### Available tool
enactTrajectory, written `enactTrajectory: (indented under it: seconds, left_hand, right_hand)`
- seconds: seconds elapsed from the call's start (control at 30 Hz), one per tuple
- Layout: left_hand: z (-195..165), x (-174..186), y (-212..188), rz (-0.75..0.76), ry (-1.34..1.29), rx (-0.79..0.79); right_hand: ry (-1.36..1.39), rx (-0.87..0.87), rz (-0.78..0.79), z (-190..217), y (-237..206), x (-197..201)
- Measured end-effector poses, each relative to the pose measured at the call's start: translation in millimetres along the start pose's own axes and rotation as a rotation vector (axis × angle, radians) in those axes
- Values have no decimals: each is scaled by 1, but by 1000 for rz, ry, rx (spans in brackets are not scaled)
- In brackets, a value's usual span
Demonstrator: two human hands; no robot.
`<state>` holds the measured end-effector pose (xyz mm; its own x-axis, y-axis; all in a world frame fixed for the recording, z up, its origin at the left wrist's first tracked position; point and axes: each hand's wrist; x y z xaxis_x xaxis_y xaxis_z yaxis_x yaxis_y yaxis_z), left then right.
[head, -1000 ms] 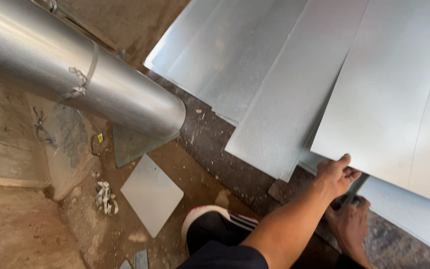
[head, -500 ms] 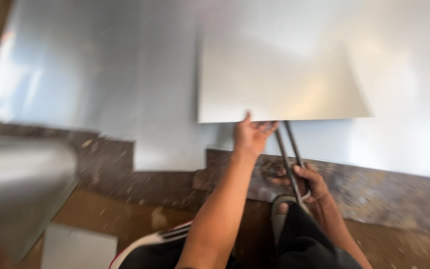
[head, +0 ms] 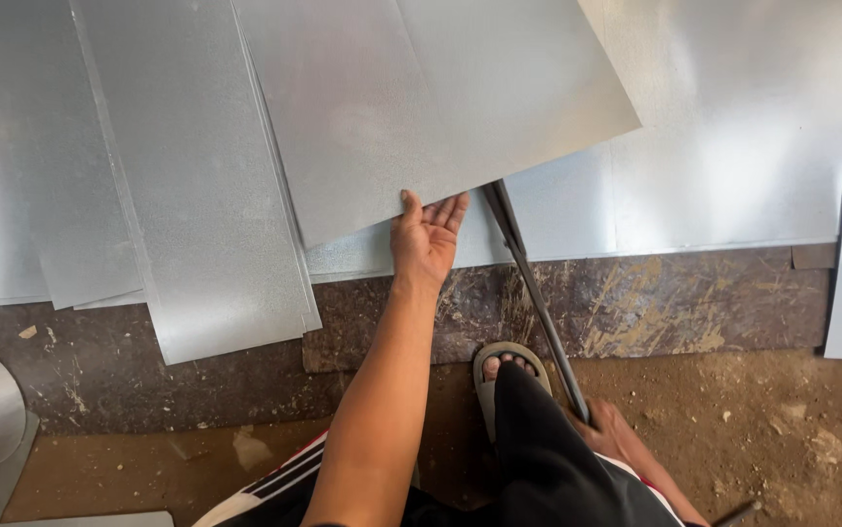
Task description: The person uses large tin snips to cut rectangular sections from stacked metal sheets. They repeatedly position the snips, cut along straight lines, separate the cut pieces, and set them aside on the floor.
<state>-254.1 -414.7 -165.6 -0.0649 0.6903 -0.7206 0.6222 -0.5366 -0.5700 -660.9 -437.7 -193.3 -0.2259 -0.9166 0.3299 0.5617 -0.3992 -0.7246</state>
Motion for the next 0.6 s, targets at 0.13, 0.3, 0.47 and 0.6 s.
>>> enactTrajectory:
  seconds: [0.13, 0.3, 0.47, 0.6]
  left_hand:
    - [16, 1, 21, -112, 96, 79]
    - [35, 17, 27, -140, 143, 89]
    - [50, 23, 22, -86, 114, 114]
    - [52, 21, 14, -83, 118, 123]
  right_hand:
    - [-141, -263, 180, -48, -30, -1]
    - [759, -231, -85, -53, -74, -12]
    - [304, -180, 43, 11, -58, 0]
    - [253, -195, 68, 55, -50, 7]
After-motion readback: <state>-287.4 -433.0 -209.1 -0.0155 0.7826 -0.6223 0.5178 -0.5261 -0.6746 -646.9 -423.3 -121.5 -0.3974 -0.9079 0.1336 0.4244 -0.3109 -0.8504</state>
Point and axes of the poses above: each hand's wrist, its own y-axis towards the middle knuckle, its own x-axis out of the back of the hand, z = x × y, and after that the axes turned 7 degrees about y, right-handed
